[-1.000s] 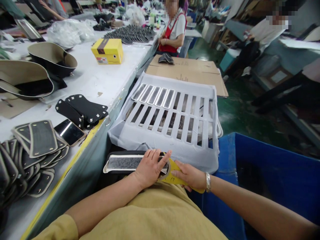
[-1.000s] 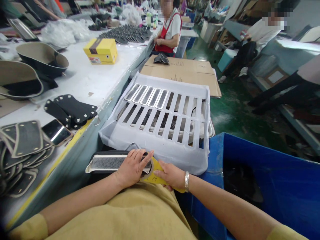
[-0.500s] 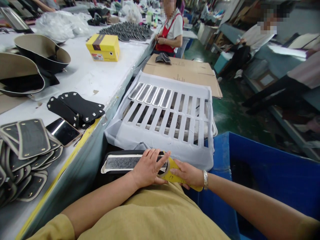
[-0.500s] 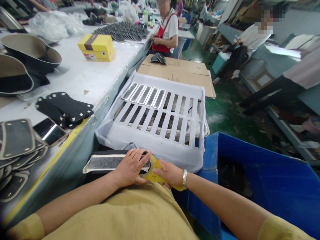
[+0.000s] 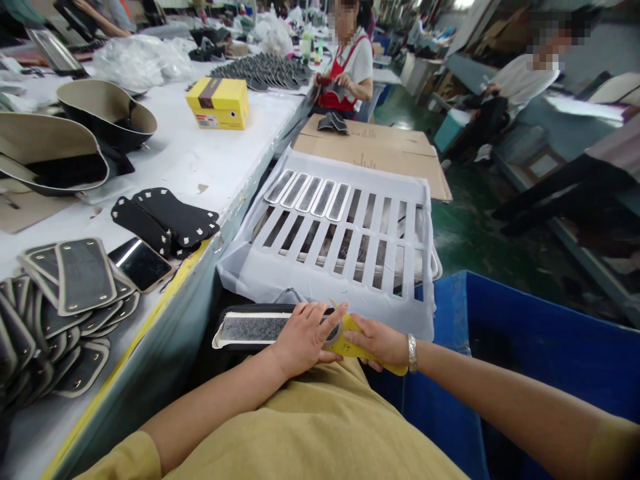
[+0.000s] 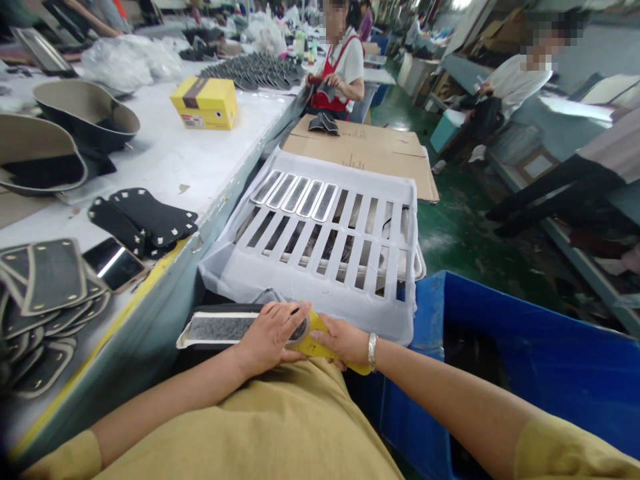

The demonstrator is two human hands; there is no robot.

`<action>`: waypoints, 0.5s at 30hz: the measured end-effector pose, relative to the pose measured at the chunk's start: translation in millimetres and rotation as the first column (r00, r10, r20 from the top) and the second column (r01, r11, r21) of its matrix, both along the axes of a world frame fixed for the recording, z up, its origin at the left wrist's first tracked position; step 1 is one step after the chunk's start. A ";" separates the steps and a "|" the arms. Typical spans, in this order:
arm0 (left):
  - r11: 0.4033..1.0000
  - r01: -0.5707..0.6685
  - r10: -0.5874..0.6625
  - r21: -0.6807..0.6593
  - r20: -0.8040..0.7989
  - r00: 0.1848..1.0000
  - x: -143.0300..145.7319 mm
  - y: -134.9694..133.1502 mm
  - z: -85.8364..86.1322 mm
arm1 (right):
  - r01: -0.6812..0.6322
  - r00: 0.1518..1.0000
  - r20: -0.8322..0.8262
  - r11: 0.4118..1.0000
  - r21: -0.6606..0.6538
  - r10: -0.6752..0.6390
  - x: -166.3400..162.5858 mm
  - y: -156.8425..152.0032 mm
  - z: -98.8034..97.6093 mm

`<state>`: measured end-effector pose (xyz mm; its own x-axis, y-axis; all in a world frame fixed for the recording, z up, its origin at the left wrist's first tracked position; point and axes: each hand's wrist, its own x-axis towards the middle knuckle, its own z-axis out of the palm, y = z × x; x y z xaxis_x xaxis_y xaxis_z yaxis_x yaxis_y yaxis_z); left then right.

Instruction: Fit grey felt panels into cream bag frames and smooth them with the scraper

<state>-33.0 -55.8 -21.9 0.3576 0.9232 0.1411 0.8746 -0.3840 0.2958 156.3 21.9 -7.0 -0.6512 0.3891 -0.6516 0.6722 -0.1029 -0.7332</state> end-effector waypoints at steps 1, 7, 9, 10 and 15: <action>1.000 -0.008 0.008 0.006 -0.006 1.000 0.2 0.0 -0.6 | 0.023 1.000 0.004 0.999 0.027 -0.023 -3.4 -1.4 -0.1; 0.997 -0.065 0.063 0.039 0.028 0.998 2.3 -4.6 -3.2 | 0.294 0.955 -0.078 0.949 0.110 -0.287 -6.9 -11.1 10.6; 0.995 -0.089 0.088 0.052 0.024 0.996 3.5 -7.4 -0.7 | 0.464 0.883 -0.161 0.872 0.156 -0.441 6.0 -13.9 19.6; 0.993 -0.104 0.104 0.058 0.003 0.995 4.3 -8.6 1.0 | 0.529 0.844 -0.206 0.832 0.166 -0.496 14.1 -16.6 24.1; 0.985 -0.164 0.169 0.054 -0.115 0.979 7.6 -12.7 5.1 | 0.667 0.648 -0.418 0.740 -0.091 -0.636 32.4 -41.7 33.7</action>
